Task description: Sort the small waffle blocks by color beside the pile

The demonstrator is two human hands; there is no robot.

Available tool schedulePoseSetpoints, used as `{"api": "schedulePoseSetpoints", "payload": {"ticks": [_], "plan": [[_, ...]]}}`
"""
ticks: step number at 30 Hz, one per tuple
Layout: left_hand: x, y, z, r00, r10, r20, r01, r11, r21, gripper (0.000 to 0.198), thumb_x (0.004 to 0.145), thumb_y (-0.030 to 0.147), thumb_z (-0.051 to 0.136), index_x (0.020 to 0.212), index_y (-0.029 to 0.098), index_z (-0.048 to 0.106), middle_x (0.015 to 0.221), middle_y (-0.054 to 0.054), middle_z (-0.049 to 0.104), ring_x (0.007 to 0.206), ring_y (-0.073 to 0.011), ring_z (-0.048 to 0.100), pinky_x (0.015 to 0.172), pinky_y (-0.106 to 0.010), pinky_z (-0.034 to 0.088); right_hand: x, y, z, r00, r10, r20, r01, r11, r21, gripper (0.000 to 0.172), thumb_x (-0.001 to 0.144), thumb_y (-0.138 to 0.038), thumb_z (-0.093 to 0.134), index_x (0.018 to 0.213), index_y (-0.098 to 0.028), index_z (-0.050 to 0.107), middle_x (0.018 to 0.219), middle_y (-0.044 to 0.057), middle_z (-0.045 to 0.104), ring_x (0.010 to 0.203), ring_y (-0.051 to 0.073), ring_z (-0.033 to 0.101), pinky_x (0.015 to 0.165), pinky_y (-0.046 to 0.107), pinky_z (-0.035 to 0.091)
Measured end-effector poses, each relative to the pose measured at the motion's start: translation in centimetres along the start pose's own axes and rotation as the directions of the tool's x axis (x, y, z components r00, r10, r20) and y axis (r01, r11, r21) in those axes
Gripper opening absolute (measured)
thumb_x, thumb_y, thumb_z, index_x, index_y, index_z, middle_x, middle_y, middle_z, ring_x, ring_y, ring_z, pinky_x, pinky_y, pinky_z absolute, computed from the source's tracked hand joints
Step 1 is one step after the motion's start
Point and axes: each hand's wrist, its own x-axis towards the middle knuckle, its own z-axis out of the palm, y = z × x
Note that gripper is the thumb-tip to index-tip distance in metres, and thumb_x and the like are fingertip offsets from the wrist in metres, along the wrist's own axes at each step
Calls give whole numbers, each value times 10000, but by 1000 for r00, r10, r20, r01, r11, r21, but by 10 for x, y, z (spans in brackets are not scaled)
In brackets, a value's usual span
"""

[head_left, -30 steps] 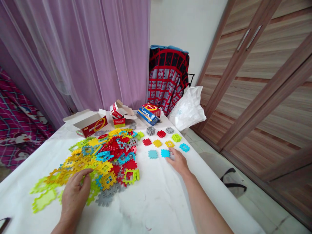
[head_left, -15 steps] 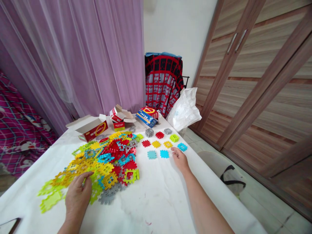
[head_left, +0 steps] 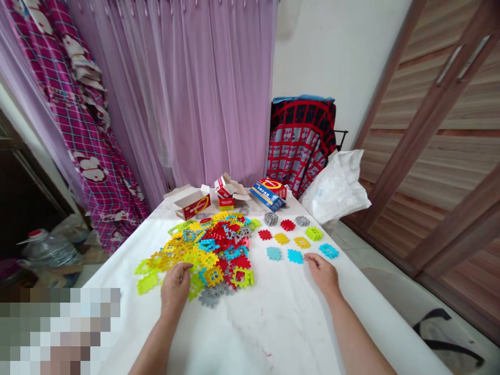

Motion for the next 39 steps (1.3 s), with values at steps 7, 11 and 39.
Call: {"api": "schedulePoseSetpoints", "payload": {"ticks": [7, 11, 39], "plan": [[-5, 3, -3, 1000, -18, 4, 18, 1000, -7, 245, 797, 276, 453, 796, 256, 697, 832, -20, 737, 844, -202, 677, 786, -324, 533, -4, -2, -2, 1000, 12, -8, -13, 997, -70, 266, 705, -371, 520, 803, -279, 749, 889, 7, 771, 862, 237, 689, 769, 323, 530], [-8, 4, -4, 1000, -30, 5, 30, 1000, -6, 248, 789, 275, 448, 792, 253, 694, 827, -22, 734, 841, -200, 677, 793, -321, 533, -4, 0, -2, 1000, 21, 8, -20, 993, -116, 284, 717, -407, 521, 821, -275, 750, 916, 6, 772, 858, 235, 688, 769, 320, 521], [-26, 37, -10, 904, 347, 249, -358, 934, -1, 234, 828, 433, 624, 986, 277, 699, 988, -58, 734, 950, -233, 663, 854, -402, 502, -5, -2, -3, 999, 3, 39, 2, 991, -132, 278, 723, -414, 527, 825, -289, 754, 891, -1, 772, 821, 223, 690, 725, 313, 524]]}}
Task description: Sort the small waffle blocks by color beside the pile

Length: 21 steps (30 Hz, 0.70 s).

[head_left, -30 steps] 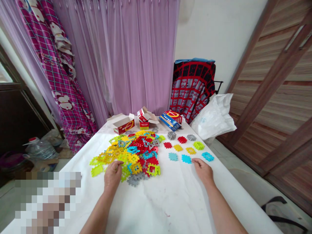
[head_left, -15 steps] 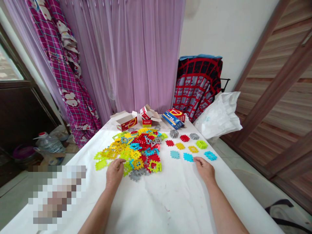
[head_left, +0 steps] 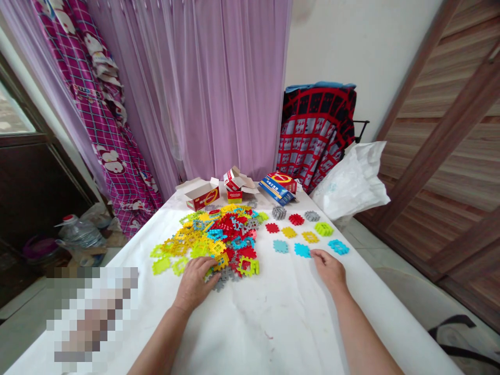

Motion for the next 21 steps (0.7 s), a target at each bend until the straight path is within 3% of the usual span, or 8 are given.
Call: {"api": "schedulePoseSetpoints", "payload": {"ticks": [7, 13, 18, 21], "plan": [[5, -8, 4, 989, -120, -86, 117, 993, -35, 271, 878, 450, 530, 928, 255, 711, 864, -57, 746, 832, -218, 684, 790, -378, 527, 0, 1, 0, 1000, -1, -4, 0, 999, -39, 283, 733, -428, 523, 832, -291, 750, 899, 2, 771, 834, 230, 691, 732, 322, 526], [35, 1, 22, 961, -259, -94, 249, 963, -104, 320, 886, 455, 490, 1030, 256, 696, 808, -12, 739, 755, -179, 688, 695, -305, 547, -2, 0, 2, 999, -4, -45, 2, 999, -47, 263, 727, -403, 530, 824, -291, 746, 887, 3, 767, 843, 229, 682, 733, 313, 523], [46, -7, 26, 952, -271, -145, 258, 961, -98, 302, 858, 414, 522, 1049, 262, 700, 1074, -68, 724, 1039, -257, 640, 932, -428, 494, -11, -13, 1, 992, 28, -124, -32, 999, -28, 335, 742, -383, 466, 895, -250, 733, 947, 47, 758, 880, 245, 674, 783, 345, 523], [37, -27, 21, 932, -305, -198, 291, 952, -96, 295, 863, 397, 487, 999, 248, 702, 1064, -79, 724, 1025, -272, 639, 934, -452, 482, -25, -36, 10, 972, -29, -231, 25, 1000, -19, 404, 769, -358, 408, 981, -203, 715, 1027, 91, 739, 937, 247, 658, 849, 362, 512]]}}
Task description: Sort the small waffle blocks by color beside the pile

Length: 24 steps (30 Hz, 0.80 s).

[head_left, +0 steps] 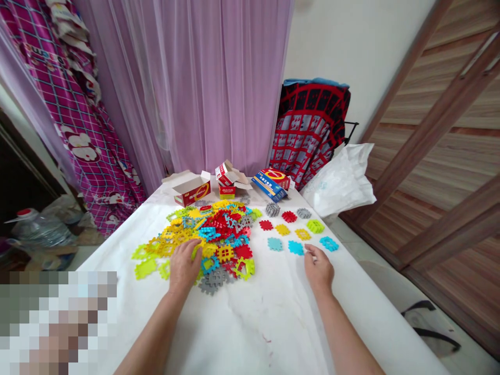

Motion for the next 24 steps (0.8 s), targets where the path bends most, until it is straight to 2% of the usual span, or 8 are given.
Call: {"api": "schedulePoseSetpoints", "payload": {"ticks": [2, 4, 5, 7, 10, 14, 18, 24], "plan": [[-1, -15, -6, 998, -37, -43, 38, 999, 5, 284, 857, 382, 477, 969, 244, 699, 1011, -77, 734, 970, -267, 653, 891, -439, 497, -15, -26, 9, 993, -116, 7, 116, 993, 32, 384, 795, -350, 405, 970, -196, 711, 1023, 101, 733, 962, 245, 646, 870, 367, 507], [-1, -25, -9, 994, -71, -83, 72, 997, 6, 282, 854, 359, 467, 975, 244, 694, 994, -72, 738, 947, -256, 661, 868, -421, 504, -32, -57, 22, 950, -294, 99, 284, 953, 106, 324, 818, -324, 437, 952, -218, 713, 997, 88, 732, 981, 238, 636, 895, 374, 500], [-1, -28, -10, 992, -83, -98, 84, 996, 3, 284, 855, 350, 462, 982, 244, 693, 996, -70, 740, 949, -252, 663, 867, -415, 504, -40, -73, 29, 893, -411, 181, 388, 909, 150, 288, 824, -299, 466, 951, -231, 715, 1004, 77, 729, 990, 231, 633, 923, 379, 488], [0, -29, -10, 988, -97, -116, 97, 995, -5, 285, 856, 340, 457, 986, 245, 693, 1001, -63, 742, 960, -243, 666, 871, -403, 505, -54, -104, 42, 743, -574, 345, 529, 819, 222, 256, 822, -243, 522, 988, -254, 716, 1087, 58, 711, 1049, 219, 611, 980, 386, 453], [1, -26, -10, 986, -109, -126, 107, 994, -20, 285, 856, 328, 455, 984, 247, 697, 995, -54, 745, 964, -233, 667, 876, -392, 509, -63, -137, 54, 610, -603, 514, 595, 777, 205, 322, 782, -273, 646, 1101, -256, 688, 1256, 65, 639, 1162, 245, 549, 999, 410, 426], [0, -21, -10, 986, -116, -123, 112, 993, -35, 278, 854, 317, 463, 986, 249, 698, 1005, -44, 744, 975, -225, 663, 891, -382, 506, -61, -156, 61, 496, -581, 645, 647, 743, 172, 467, 762, -335, 709, 1214, -247, 627, 1280, 70, 613, 1170, 262, 517, 985, 427, 403], [0, -18, -11, 987, -117, -107, 113, 993, -46, 269, 851, 311, 474, 993, 258, 696, 1021, -34, 740, 983, -220, 659, 889, -369, 504, -61, -161, 66, 471, -577, 667, 661, 731, 166, 456, 787, -319, 690, 1231, -250, 611, 1176, 55, 660, 1109, 252, 532, 962, 405, 395], [0, -19, -12, 988, -120, -93, 114, 991, -66, 268, 842, 321, 482, 994, 260, 694, 974, -35, 740, 938, -223, 661, 858, -367, 513, -54, -151, 59, 555, -545, 628, 600, 786, 151, 555, 772, -318, 701, 1303, -233, 566, 1233, 80, 642, 1134, 250, 546, 978, 396, 403]]}}
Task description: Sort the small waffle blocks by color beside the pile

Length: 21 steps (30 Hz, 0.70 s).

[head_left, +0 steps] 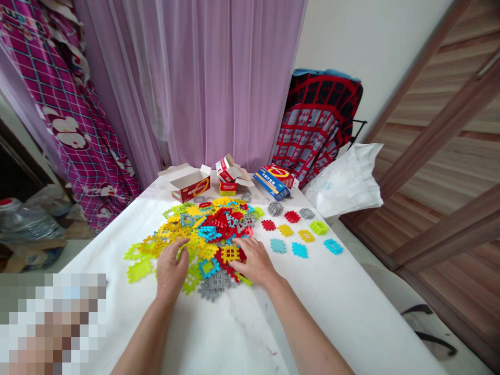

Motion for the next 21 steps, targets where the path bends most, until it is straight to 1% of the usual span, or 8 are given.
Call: {"api": "schedulePoseSetpoints", "payload": {"ticks": [4, 8, 11, 13, 16, 18, 21], "plan": [[1, -1, 1, 1000, 11, 3, -11, 1000, -12, 260, 837, 337, 488, 982, 267, 692, 959, -34, 738, 917, -225, 660, 846, -368, 516, -9, 23, -11, 997, 70, -31, -69, 997, 39, 556, 765, -284, 703, 1303, -251, 569, 1264, 70, 642, 1164, 244, 553, 991, 393, 409], [1, -3, 2, 999, 36, 13, -36, 999, -19, 255, 829, 351, 492, 962, 267, 693, 922, -33, 735, 887, -223, 661, 819, -358, 520, -13, 36, -15, 996, 86, 4, -86, 995, 50, 544, 774, -225, 672, 1307, -265, 568, 1221, 44, 672, 1137, 228, 575, 975, 366, 423], [0, -5, 2, 999, 35, 23, -35, 999, -1, 260, 830, 357, 495, 969, 265, 694, 910, -33, 734, 859, -223, 660, 800, -358, 523, -14, 33, -16, 997, 78, 21, -79, 996, 45, 503, 792, -190, 630, 1288, -258, 583, 1198, 39, 683, 1121, 214, 587, 968, 346, 427], [0, -5, 1, 999, 29, 21, -29, 1000, 11, 255, 834, 355, 497, 974, 272, 693, 914, -29, 733, 856, -222, 660, 804, -361, 526, -15, 27, -16, 996, 91, 4, -91, 995, 32, 476, 799, -219, 629, 1272, -259, 592, 1227, 44, 672, 1145, 221, 578, 978, 356, 420], [1, -4, 1, 999, 32, 23, -32, 999, 7, 246, 835, 347, 499, 969, 279, 694, 926, -27, 732, 883, -225, 659, 832, -367, 526, -15, 17, -14, 984, 170, -54, -172, 985, -31, 469, 794, -333, 658, 1254, -261, 599, 1254, 62, 657, 1161, 258, 567, 971, 397, 418], [1, -3, 1, 999, 35, 31, -35, 999, 4, 247, 833, 347, 499, 966, 275, 694, 935, -28, 733, 903, -224, 659, 844, -364, 525, -15, 12, -10, 969, 234, -83, -241, 967, -87, 503, 778, -403, 674, 1248, -238, 601, 1223, 89, 666, 1135, 285, 577, 940, 416, 427], [1, -2, 1, 999, 28, 33, -28, 1000, 11, 253, 835, 355, 493, 966, 271, 692, 938, -28, 734, 910, -221, 660, 840, -357, 526, -13, 9, -5, 955, 281, -93, -291, 949, -125, 518, 781, -415, 667, 1256, -223, 590, 1142, 99, 695, 1084, 288, 597, 897, 407, 436]]}}
